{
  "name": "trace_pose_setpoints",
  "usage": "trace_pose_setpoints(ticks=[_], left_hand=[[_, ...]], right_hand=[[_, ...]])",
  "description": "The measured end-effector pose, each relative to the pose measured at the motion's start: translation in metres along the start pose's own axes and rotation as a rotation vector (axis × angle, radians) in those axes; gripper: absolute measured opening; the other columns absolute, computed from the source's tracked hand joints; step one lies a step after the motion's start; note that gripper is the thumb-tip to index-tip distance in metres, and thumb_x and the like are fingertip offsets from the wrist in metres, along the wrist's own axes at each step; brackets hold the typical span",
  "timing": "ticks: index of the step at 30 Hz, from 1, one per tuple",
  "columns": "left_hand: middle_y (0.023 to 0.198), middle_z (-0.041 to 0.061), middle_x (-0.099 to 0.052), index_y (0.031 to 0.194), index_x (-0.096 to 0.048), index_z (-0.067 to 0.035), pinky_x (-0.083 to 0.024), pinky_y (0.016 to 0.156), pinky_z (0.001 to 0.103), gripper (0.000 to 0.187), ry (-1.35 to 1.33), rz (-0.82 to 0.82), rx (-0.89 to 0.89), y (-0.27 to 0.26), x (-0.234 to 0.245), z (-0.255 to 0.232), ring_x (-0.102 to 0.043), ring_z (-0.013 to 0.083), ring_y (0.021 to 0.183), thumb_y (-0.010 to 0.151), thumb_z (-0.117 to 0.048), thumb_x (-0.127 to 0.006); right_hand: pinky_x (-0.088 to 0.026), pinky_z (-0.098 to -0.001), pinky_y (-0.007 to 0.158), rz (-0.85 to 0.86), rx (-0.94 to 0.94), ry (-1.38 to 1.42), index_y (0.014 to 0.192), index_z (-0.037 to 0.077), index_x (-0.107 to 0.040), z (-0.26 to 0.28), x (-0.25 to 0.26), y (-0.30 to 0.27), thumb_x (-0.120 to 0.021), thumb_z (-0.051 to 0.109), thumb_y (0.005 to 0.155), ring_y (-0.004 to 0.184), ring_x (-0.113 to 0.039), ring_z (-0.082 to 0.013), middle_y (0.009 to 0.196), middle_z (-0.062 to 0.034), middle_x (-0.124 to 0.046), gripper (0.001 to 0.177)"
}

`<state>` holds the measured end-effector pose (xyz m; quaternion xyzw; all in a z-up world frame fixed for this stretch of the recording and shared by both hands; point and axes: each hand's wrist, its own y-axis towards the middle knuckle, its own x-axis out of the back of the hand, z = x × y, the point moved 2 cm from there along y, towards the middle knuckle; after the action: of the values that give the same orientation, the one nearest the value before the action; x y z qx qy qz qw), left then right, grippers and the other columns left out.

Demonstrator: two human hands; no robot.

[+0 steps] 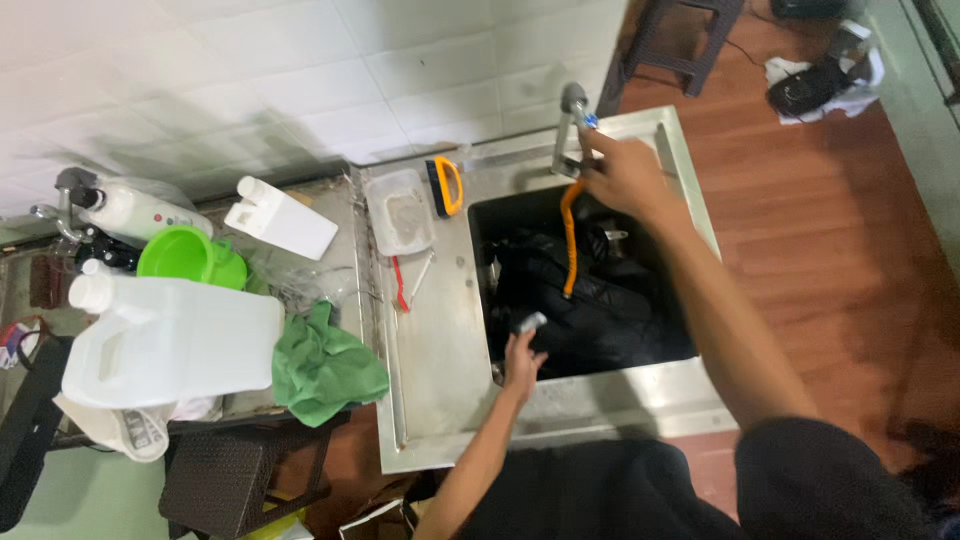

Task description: The person cleans a black bag in a sink by hand, using a brush and water to scrub different parts and compartments.

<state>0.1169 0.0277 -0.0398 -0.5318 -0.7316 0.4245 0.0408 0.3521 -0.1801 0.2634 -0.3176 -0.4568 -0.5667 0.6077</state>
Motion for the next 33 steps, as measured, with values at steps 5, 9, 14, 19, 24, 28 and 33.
trace_pose_setpoints(ticks=[5, 9, 14, 19, 24, 28, 33], left_hand=[[0.144, 0.016, -0.062, 0.149, -0.054, -0.016, -0.057, 0.105, 0.043, 0.068, 0.596, -0.010, 0.010, 0.000, 0.041, 0.037, -0.060, 0.0280, 0.134, 0.096, -0.051, -0.078], [0.162, 0.027, -0.037, 0.163, -0.029, -0.002, -0.041, 0.121, 0.048, 0.105, 0.778, -0.014, 0.081, 0.019, 0.020, 0.029, -0.041, 0.0385, 0.148, 0.094, -0.067, -0.075], [0.154, 0.023, -0.052, 0.156, -0.043, -0.002, -0.040, 0.121, 0.048, 0.090, 1.071, -0.099, 0.026, 0.034, -0.012, -0.024, -0.048, 0.0321, 0.146, 0.093, -0.060, -0.068], [0.157, 0.038, -0.038, 0.156, -0.030, 0.014, -0.037, 0.121, 0.054, 0.090, 0.832, -0.118, 0.050, 0.017, -0.052, -0.072, -0.041, 0.0461, 0.147, 0.098, -0.043, -0.068], [0.167, 0.030, -0.026, 0.164, -0.019, 0.005, -0.032, 0.126, 0.050, 0.110, 0.726, -0.124, 0.183, 0.049, -0.055, -0.061, -0.031, 0.0383, 0.154, 0.092, -0.055, -0.075], [0.169, 0.025, -0.025, 0.167, -0.018, -0.003, -0.033, 0.125, 0.050, 0.107, 0.915, -0.107, 0.135, 0.103, -0.016, 0.005, -0.029, 0.0390, 0.155, 0.093, -0.053, -0.077], [0.158, 0.022, -0.048, 0.163, -0.034, -0.012, -0.044, 0.119, 0.049, 0.090, 1.051, -0.173, 0.074, 0.118, -0.019, 0.032, -0.047, 0.0395, 0.144, 0.094, -0.054, -0.073]], right_hand=[[-0.057, -0.0438, 0.074, -0.274, 0.177, -0.179, 0.154, 0.036, -0.061, -0.026, -0.003, -0.053, -0.076, 0.014, 0.068, 0.071, -0.072, -0.0316, 0.075, 0.0010, -0.072, 0.089], [-0.058, -0.0526, 0.074, 0.105, 0.437, 0.165, 0.146, 0.025, -0.061, 0.006, -0.109, -0.057, -0.075, 0.020, 0.067, 0.084, -0.073, -0.0385, 0.092, -0.0133, -0.077, 0.081], [-0.061, -0.0474, 0.078, 0.732, 0.053, -0.587, 0.141, 0.022, -0.068, -0.118, -0.391, -0.089, -0.053, 0.019, 0.098, 0.100, -0.071, -0.0366, 0.148, -0.0070, -0.051, 0.045], [-0.059, -0.0445, 0.066, 0.798, 0.135, -0.491, 0.103, 0.020, -0.083, -0.140, -0.358, -0.084, -0.063, 0.025, 0.092, 0.085, -0.078, -0.0287, 0.101, -0.0068, -0.074, 0.024], [-0.062, -0.0458, 0.086, 0.917, -0.058, -0.263, 0.107, 0.031, -0.085, -0.129, -0.228, -0.087, -0.071, 0.042, 0.089, 0.105, -0.078, -0.0284, 0.104, -0.0031, -0.083, 0.025], [-0.061, -0.0465, 0.090, 0.650, -0.307, 0.026, 0.106, 0.022, -0.082, -0.123, -0.173, -0.133, -0.069, 0.033, 0.092, 0.106, -0.076, -0.0314, 0.105, -0.0045, -0.082, 0.022], [-0.061, -0.0535, 0.086, 0.629, -0.476, 0.050, 0.115, 0.021, -0.082, -0.062, -0.145, -0.192, -0.074, 0.027, 0.089, 0.100, -0.076, -0.0426, 0.106, -0.0145, -0.081, 0.028]])
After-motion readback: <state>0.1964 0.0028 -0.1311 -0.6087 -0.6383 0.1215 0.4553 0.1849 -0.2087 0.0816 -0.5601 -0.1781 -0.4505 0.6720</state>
